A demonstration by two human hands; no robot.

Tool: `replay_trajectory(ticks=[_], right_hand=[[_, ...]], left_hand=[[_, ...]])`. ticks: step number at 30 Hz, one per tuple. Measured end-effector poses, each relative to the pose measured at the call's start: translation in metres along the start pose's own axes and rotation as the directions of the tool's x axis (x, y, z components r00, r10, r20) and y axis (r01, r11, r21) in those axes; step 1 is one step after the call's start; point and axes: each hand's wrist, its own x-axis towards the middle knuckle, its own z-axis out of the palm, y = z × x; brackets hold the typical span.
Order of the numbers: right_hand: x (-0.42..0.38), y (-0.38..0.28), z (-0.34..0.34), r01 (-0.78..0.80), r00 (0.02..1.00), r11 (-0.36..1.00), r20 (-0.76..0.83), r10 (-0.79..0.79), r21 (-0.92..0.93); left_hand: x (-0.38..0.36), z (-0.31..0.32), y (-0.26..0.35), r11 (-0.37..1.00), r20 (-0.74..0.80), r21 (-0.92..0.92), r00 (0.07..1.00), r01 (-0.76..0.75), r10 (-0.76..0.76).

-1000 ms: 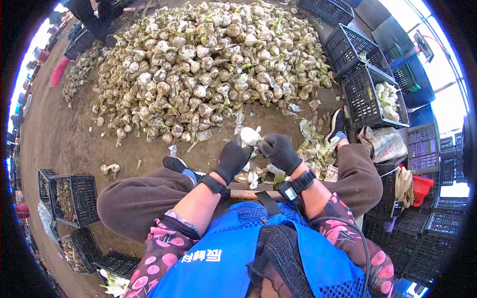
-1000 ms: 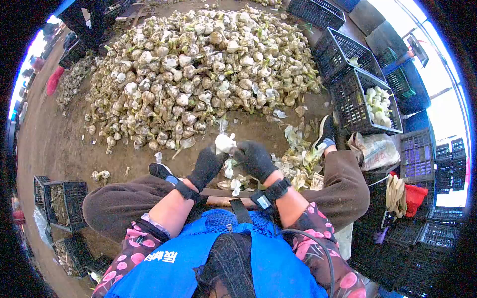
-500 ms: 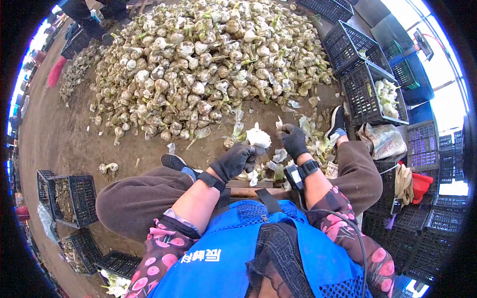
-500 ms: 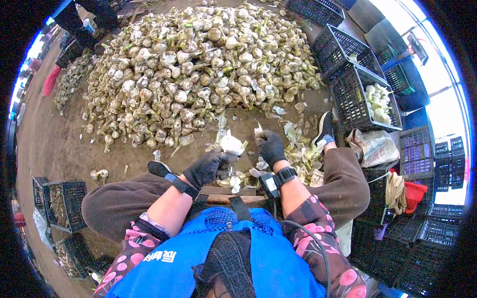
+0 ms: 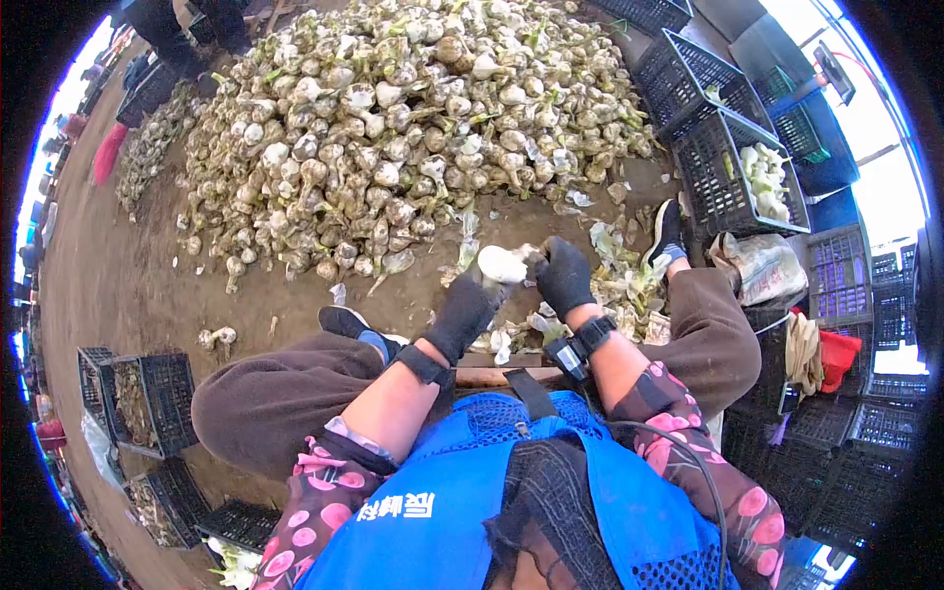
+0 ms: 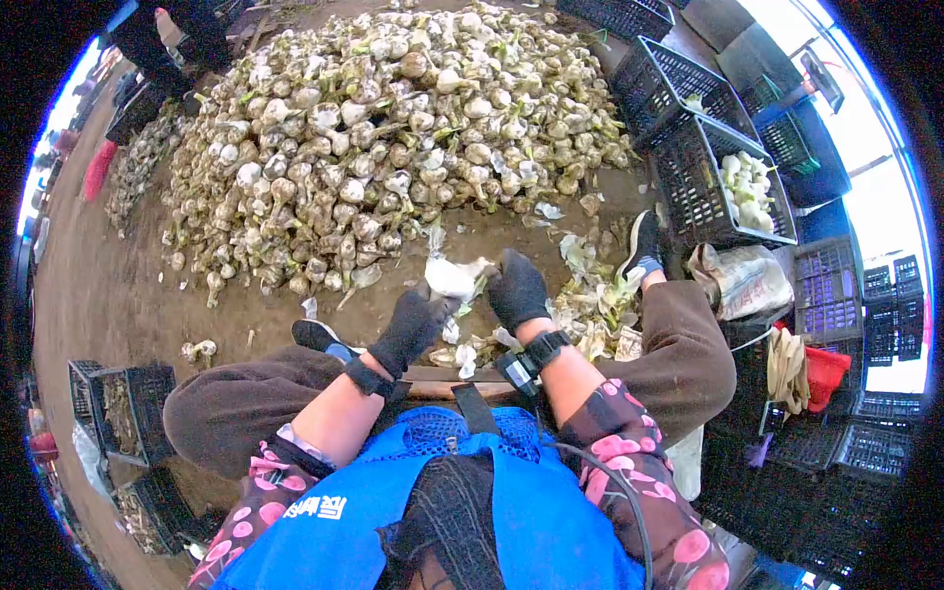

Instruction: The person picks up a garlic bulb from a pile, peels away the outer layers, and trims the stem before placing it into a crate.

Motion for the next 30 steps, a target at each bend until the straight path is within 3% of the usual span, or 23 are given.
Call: replay_trajectory(ticks=[1, 2, 3, 4, 5, 6, 7, 9, 11, 13, 14, 16, 17, 19, 20, 21, 22, 23, 25, 26, 28, 29, 30], right_hand=[[0.001, 0.012, 0.005, -0.067, 0.998, 0.998, 0.014, 0.067, -0.003], [-0.001, 0.000, 0.001, -0.090, 0.994, 0.984, -0.046, 0.098, 0.151], [-0.004, -0.017, -0.009, -0.088, 0.995, 0.985, -0.034, 0.094, 0.150], [-0.006, -0.035, -0.021, -0.070, 0.997, 0.969, 0.050, 0.060, 0.238], [-0.006, -0.045, -0.026, -0.058, 0.992, 0.944, 0.125, 0.018, 0.325], [-0.006, -0.047, -0.019, 0.090, 0.992, 0.949, 0.058, -0.113, 0.303], [-0.006, -0.050, -0.020, 0.089, 0.992, 0.949, 0.055, -0.110, 0.301], [-0.003, -0.057, -0.023, 0.108, 0.977, 0.988, 0.172, -0.127, 0.112], [0.000, -0.056, -0.022, 0.131, 0.977, 0.985, 0.155, -0.148, 0.110], [0.001, -0.056, -0.025, 0.072, 0.969, 0.995, 0.231, -0.087, 0.076], [0.000, -0.055, -0.025, 0.071, 0.969, 0.995, 0.232, -0.087, 0.076], [-0.001, -0.051, -0.024, 0.085, 0.972, 0.991, 0.209, -0.105, 0.104], [-0.002, -0.048, -0.023, 0.083, 0.972, 0.991, 0.210, -0.103, 0.102], [-0.002, -0.044, -0.019, 0.151, 0.977, 0.982, 0.135, -0.166, 0.116], [-0.003, -0.042, -0.018, 0.150, 0.977, 0.982, 0.133, -0.165, 0.119], [-0.003, -0.041, -0.017, 0.132, 0.978, 0.987, 0.150, -0.144, 0.088], [-0.004, -0.039, -0.016, 0.113, 0.979, 0.992, 0.166, -0.121, 0.055], [-0.005, -0.032, -0.013, 0.112, 0.979, 0.992, 0.164, -0.119, 0.054], [-0.006, -0.019, -0.006, 0.068, 0.991, 0.971, 0.095, -0.092, 0.230], [-0.008, -0.021, -0.007, 0.067, 0.991, 0.971, 0.096, -0.091, 0.230], [-0.010, -0.026, -0.011, -0.165, 0.982, 0.819, 0.169, 0.085, 0.550], [-0.010, -0.030, -0.014, -0.165, 0.982, 0.820, 0.170, 0.084, 0.549], [-0.010, -0.036, -0.016, -0.100, 0.987, 0.920, 0.157, 0.043, 0.380]], left_hand=[[0.004, 0.003, -0.007, 1.000, -0.003, 0.001, 1.000, -0.005, 0.005], [0.007, 0.010, -0.021, 0.993, -0.061, -0.119, 0.998, 0.016, -0.024], [0.005, 0.014, -0.030, 0.970, -0.114, -0.240, 0.991, 0.037, -0.066], [0.003, 0.005, -0.014, 0.894, -0.003, -0.369, 0.962, 0.253, -0.273], [0.002, 0.008, -0.020, 0.893, -0.006, -0.371, 0.962, 0.252, -0.274], [0.003, 0.011, -0.024, 0.978, -0.091, -0.159, 0.984, 0.136, -0.152], [0.002, 0.014, -0.028, 0.997, -0.141, 0.071, 0.990, 0.021, -0.011], [0.001, 0.013, -0.024, 0.995, -0.102, 0.025, 0.990, 0.101, -0.098], [-0.001, 0.014, -0.024, 0.982, -0.064, -0.016, 0.980, 0.190, -0.191], [-0.003, 0.016, -0.026, 1.000, -0.139, -0.004, 0.990, -0.023, 0.023], [-0.002, 0.020, -0.034, 1.000, -0.139, -0.004, 0.990, -0.023, 0.022], [0.004, 0.030, -0.051, 0.810, 0.167, -0.495, 0.949, 0.315, -0.267], [0.003, 0.024, -0.037, 0.809, 0.169, -0.496, 0.949, 0.316, -0.267], [-0.001, 0.002, 0.007, 0.709, 0.310, -0.483, 0.857, 0.515, -0.412], [-0.001, 0.002, 0.008, 0.710, 0.309, -0.480, 0.857, 0.515, -0.412], [-0.002, 0.002, 0.009, 0.861, 0.154, -0.439, 0.965, 0.257, -0.210], [-0.002, 0.003, 0.010, 0.936, 0.017, -0.351, 0.999, -0.020, 0.028], [-0.002, 0.001, 0.013, 0.936, 0.019, -0.351, 0.999, -0.021, 0.030], [-0.001, -0.004, 0.017, 0.882, 0.197, -0.359, 0.948, 0.306, -0.248], [0.000, -0.003, 0.014, 0.882, 0.198, -0.358, 0.948, 0.307, -0.250], [0.003, 0.000, 0.007, 0.813, 0.184, -0.505, 0.956, 0.290, -0.227], [0.002, -0.002, 0.012, 0.812, 0.183, -0.507, 0.956, 0.290, -0.227], [0.000, -0.006, 0.019, 0.845, 0.172, -0.457, 0.959, 0.279, -0.224]])
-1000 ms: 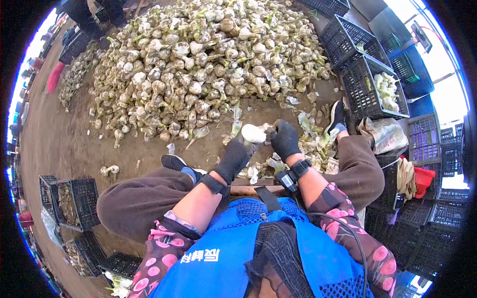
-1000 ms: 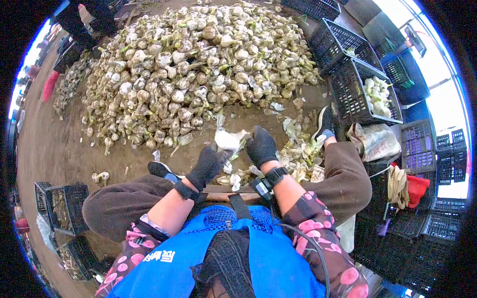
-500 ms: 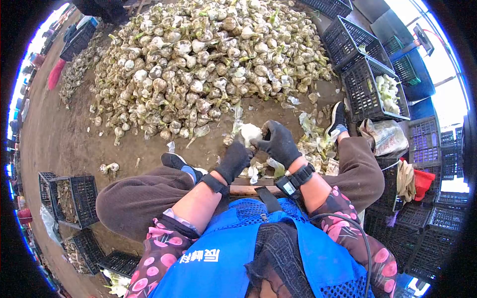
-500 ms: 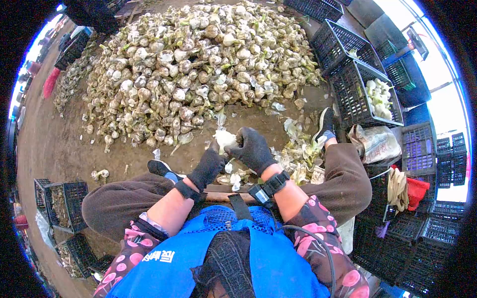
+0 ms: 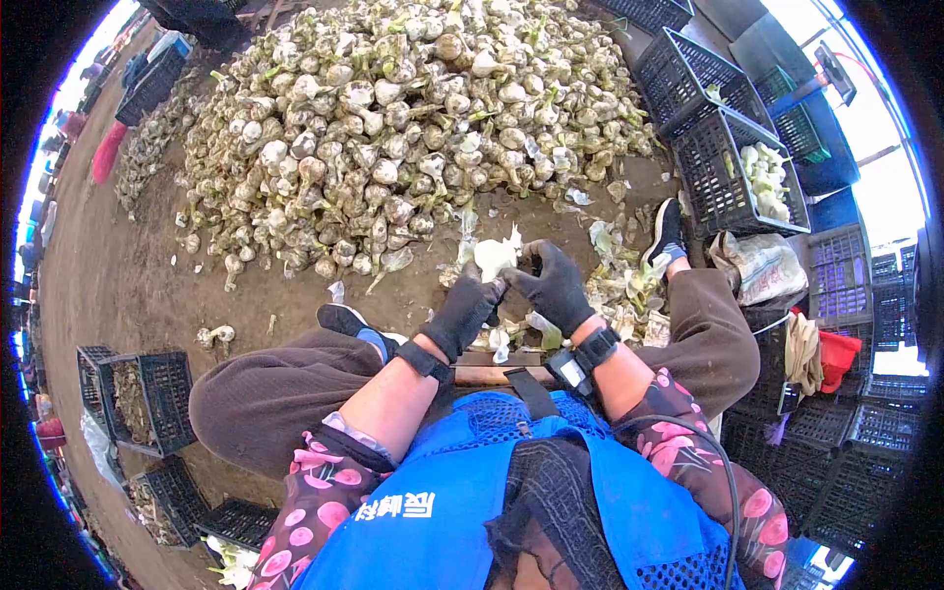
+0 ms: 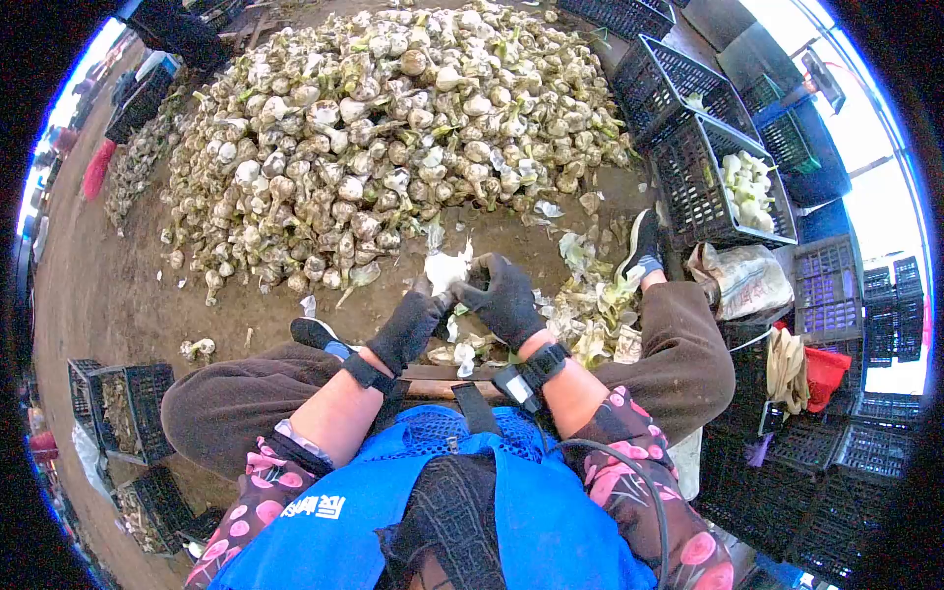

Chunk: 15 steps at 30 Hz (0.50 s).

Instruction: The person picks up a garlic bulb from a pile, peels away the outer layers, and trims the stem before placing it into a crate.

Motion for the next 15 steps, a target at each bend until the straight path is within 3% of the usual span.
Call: replay_trajectory(ticks=[2, 3, 5, 6, 7, 8, 9, 10, 11, 13, 15], right_hand=[[0.001, -0.010, 0.000, 0.061, 0.998, 0.954, 0.021, -0.058, -0.293], [0.003, -0.006, 0.001, 0.061, 0.998, 0.954, 0.021, -0.057, -0.293], [0.006, 0.012, 0.006, 0.309, 0.950, 0.909, 0.035, -0.311, -0.280], [0.008, 0.021, 0.005, 0.307, 0.950, 0.910, 0.034, -0.310, -0.279], [0.011, 0.031, 0.002, 0.225, 0.974, 0.958, 0.044, -0.221, -0.175], [0.014, 0.034, -0.002, 0.137, 0.989, 0.988, 0.063, -0.133, -0.071], [0.016, 0.037, -0.004, 0.136, 0.989, 0.988, 0.059, -0.132, -0.070], [0.016, 0.041, -0.007, 0.040, 0.998, 0.993, 0.061, -0.033, -0.113], [0.017, 0.040, -0.010, -0.058, 0.996, 0.986, 0.056, 0.068, -0.156], [0.020, 0.038, -0.010, 0.003, 1.000, 0.968, 0.030, 0.004, -0.251], [0.022, 0.026, -0.011, 0.111, 0.992, 0.928, -0.014, -0.123, -0.357]], left_hand=[[-0.003, 0.003, 0.004, 0.998, -0.007, 0.060, 1.000, -0.010, 0.010], [-0.003, 0.005, 0.001, 0.993, -0.038, 0.082, 0.995, -0.087, 0.091], [0.000, 0.002, -0.005, 0.981, -0.065, 0.109, 0.983, -0.163, 0.170], [0.003, -0.004, -0.009, 0.990, -0.026, -0.138, 0.999, 0.017, -0.021], [0.006, -0.008, -0.014, 0.908, 0.058, -0.366, 0.979, 0.203, -0.195], [0.005, -0.008, -0.015, 0.909, 0.059, -0.363, 0.979, 0.202, -0.194], [0.003, -0.007, -0.017, 0.823, 0.112, -0.504, 0.965, 0.262, -0.238], [0.002, -0.005, -0.018, 0.711, 0.173, -0.626, 0.946, 0.319, -0.272], [0.002, -0.005, -0.020, 0.714, 0.180, -0.621, 0.945, 0.324, -0.272], [0.003, -0.008, -0.024, 0.654, 0.352, -0.633, 0.907, 0.414, -0.234], [0.004, -0.012, -0.023, 0.618, 0.388, -0.634, 0.882, 0.466, -0.267]])
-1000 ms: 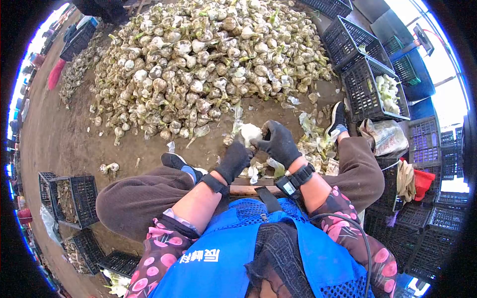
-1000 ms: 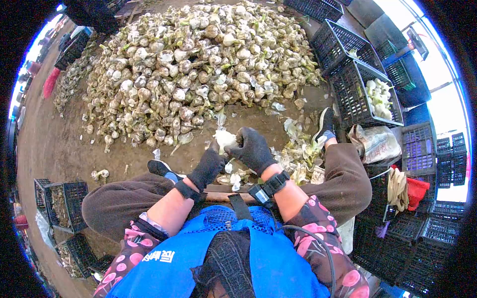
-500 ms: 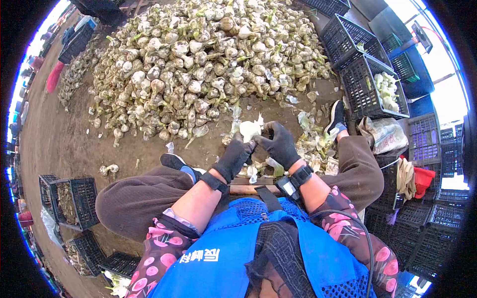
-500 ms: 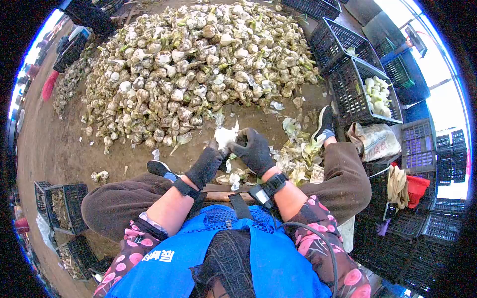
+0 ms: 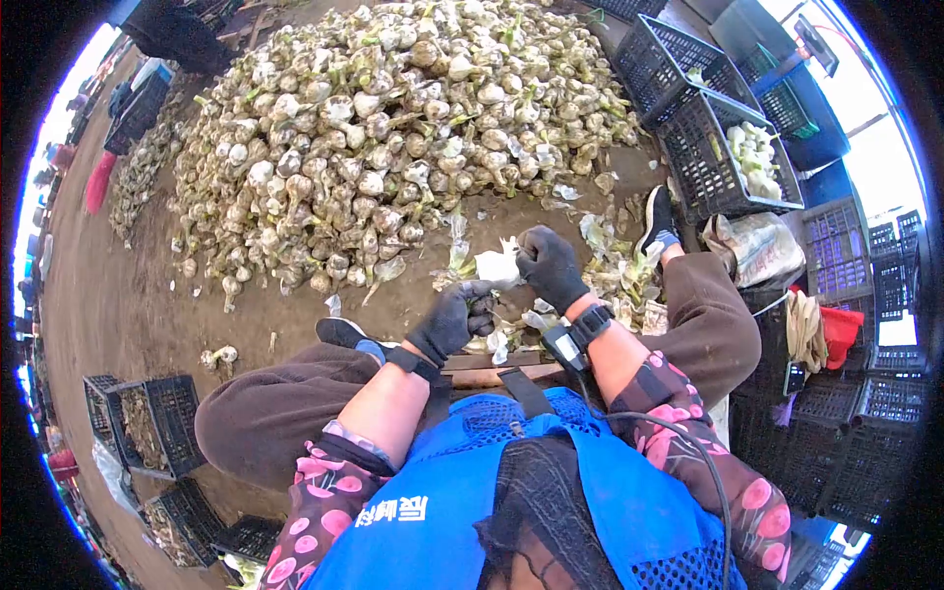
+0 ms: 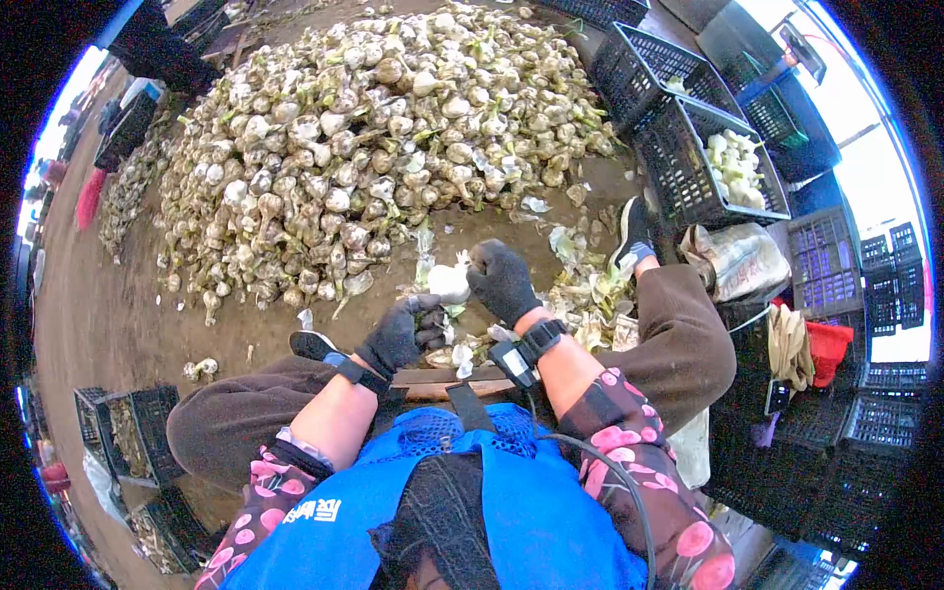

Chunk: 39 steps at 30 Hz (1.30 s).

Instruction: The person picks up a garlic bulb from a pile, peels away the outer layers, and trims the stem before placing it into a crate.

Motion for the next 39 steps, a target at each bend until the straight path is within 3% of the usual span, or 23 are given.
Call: replay_trajectory(ticks=[4, 6, 8, 9, 11, 12, 14, 15, 16, 18, 19, 20, 22, 26, 28, 29, 30, 32, 33, 34, 36, 38, 39], right_hand=[[0.003, 0.023, 0.015, 0.315, 0.934, 0.949, -0.171, -0.315, -0.027], [0.003, 0.041, 0.021, 0.232, 0.950, 0.968, -0.191, -0.246, -0.092], [0.009, 0.038, 0.002, -0.126, 0.987, 0.988, 0.089, 0.134, -0.093], [0.007, 0.053, 0.008, -0.124, 0.987, 0.988, 0.092, 0.132, -0.092], [0.002, 0.110, 0.033, 0.126, 0.967, 0.946, -0.177, -0.185, -0.298], [0.002, 0.115, 0.025, 0.222, 0.955, 0.832, -0.060, -0.291, -0.509], [-0.002, 0.085, -0.011, -0.247, 0.940, 0.865, 0.110, 0.324, -0.438], [-0.001, 0.079, -0.020, -0.362, 0.911, 0.861, 0.061, 0.408, -0.356], [-0.004, 0.070, -0.030, -0.366, 0.909, 0.860, 0.058, 0.412, -0.356], [-0.011, 0.044, -0.048, -0.247, 0.969, 0.964, 0.026, 0.246, 0.100], [-0.015, 0.027, -0.055, -0.198, 0.980, 0.906, 0.091, 0.177, 0.375], [-0.018, 0.021, -0.054, -0.195, 0.981, 0.905, 0.090, 0.174, 0.378], [-0.024, 0.013, -0.052, -0.314, 0.935, 0.513, 0.355, 0.019, 0.799], [-0.035, -0.014, -0.053, -0.322, 0.935, 0.340, 0.353, -0.032, 0.884], [-0.035, -0.011, -0.051, -0.230, 0.963, 0.545, 0.271, 0.005, 0.806], [-0.029, -0.015, -0.052, 0.046, 0.989, 0.770, 0.079, -0.124, 0.637], [-0.028, -0.018, -0.057, 0.045, 0.989, 0.769, 0.080, -0.124, 0.637], [-0.028, -0.028, -0.068, -0.225, 0.963, 0.854, 0.241, 0.122, 0.470], [-0.023, -0.029, -0.063, -0.232, 0.965, 0.925, 0.188, 0.181, 0.302], [-0.018, -0.012, -0.047, -0.242, 0.964, 0.921, 0.183, 0.192, 0.304], [-0.009, 0.031, -0.013, -0.039, 0.950, 0.998, -0.307, 0.051, 0.047], [-0.011, 0.029, -0.020, -0.082, 0.951, 0.970, -0.274, 0.145, 0.229], [-0.016, 0.028, -0.029, -0.248, 0.942, 0.694, 0.000, 0.337, 0.676]], left_hand=[[-0.002, -0.006, 0.000, 0.992, 0.065, 0.087, 0.994, 0.086, -0.092], [-0.011, 0.015, -0.003, 0.957, 0.229, 0.290, 0.969, 0.019, -0.089], [-0.016, 0.025, -0.005, 0.967, 0.248, 0.255, 0.968, -0.027, -0.038], [-0.020, 0.029, -0.001, 0.972, 0.225, 0.235, 0.973, -0.010, -0.045], [-0.018, 0.020, 0.003, 0.982, 0.288, 0.190, 0.956, 0.000, -0.056], [-0.014, 0.019, 0.004, 0.982, 0.290, 0.190, 0.956, -0.009, -0.048], [-0.009, 0.013, 0.002, 0.963, 0.457, 0.202, 0.887, -0.179, 0.069], [-0.003, 0.005, -0.005, 0.972, 0.452, 0.141, 0.886, -0.186, 0.104], [-0.003, 0.006, -0.007, 0.973, 0.454, 0.142, 0.885, -0.183, 0.100], [-0.001, 0.010, -0.008, 0.983, 0.430, 0.030, 0.890, -0.183, 0.153], [-0.003, 0.014, -0.006, 0.982, 0.430, 0.030, 0.890, -0.184, 0.154], [-0.005, 0.018, -0.003, 0.992, 0.405, 0.001, 0.906, -0.129, 0.118], [-0.004, 0.021, 0.001, 0.997, 0.379, -0.025, 0.922, -0.076, 0.080], [0.007, 0.014, -0.002, 0.991, 0.404, -0.135, 0.914, 0.014, 0.042], [0.004, 0.010, 0.002, 1.000, 0.270, -0.025, 0.963, -0.008, 0.015], [0.006, 0.007, 0.001, 1.000, 0.279, -0.020, 0.960, 0.021, -0.015], [0.006, 0.004, -0.001, 1.000, 0.277, -0.020, 0.961, 0.021, -0.014], [0.007, 0.003, -0.005, 0.984, 0.429, -0.134, 0.902, 0.115, -0.047], [-0.007, 0.034, -0.001, 0.999, 0.181, -0.034, 0.984, 0.003, 0.004], [-0.009, 0.034, -0.004, 0.999, 0.182, -0.029, 0.983, 0.015, -0.009], [-0.010, 0.037, -0.008, 0.996, 0.288, 0.088, 0.956, 0.024, -0.048], [-0.005, 0.036, -0.006, 0.984, 0.300, 0.173, 0.950, 0.031, -0.083], [-0.004, 0.032, -0.009, 0.969, 0.300, 0.244, 0.947, 0.040, -0.115]])
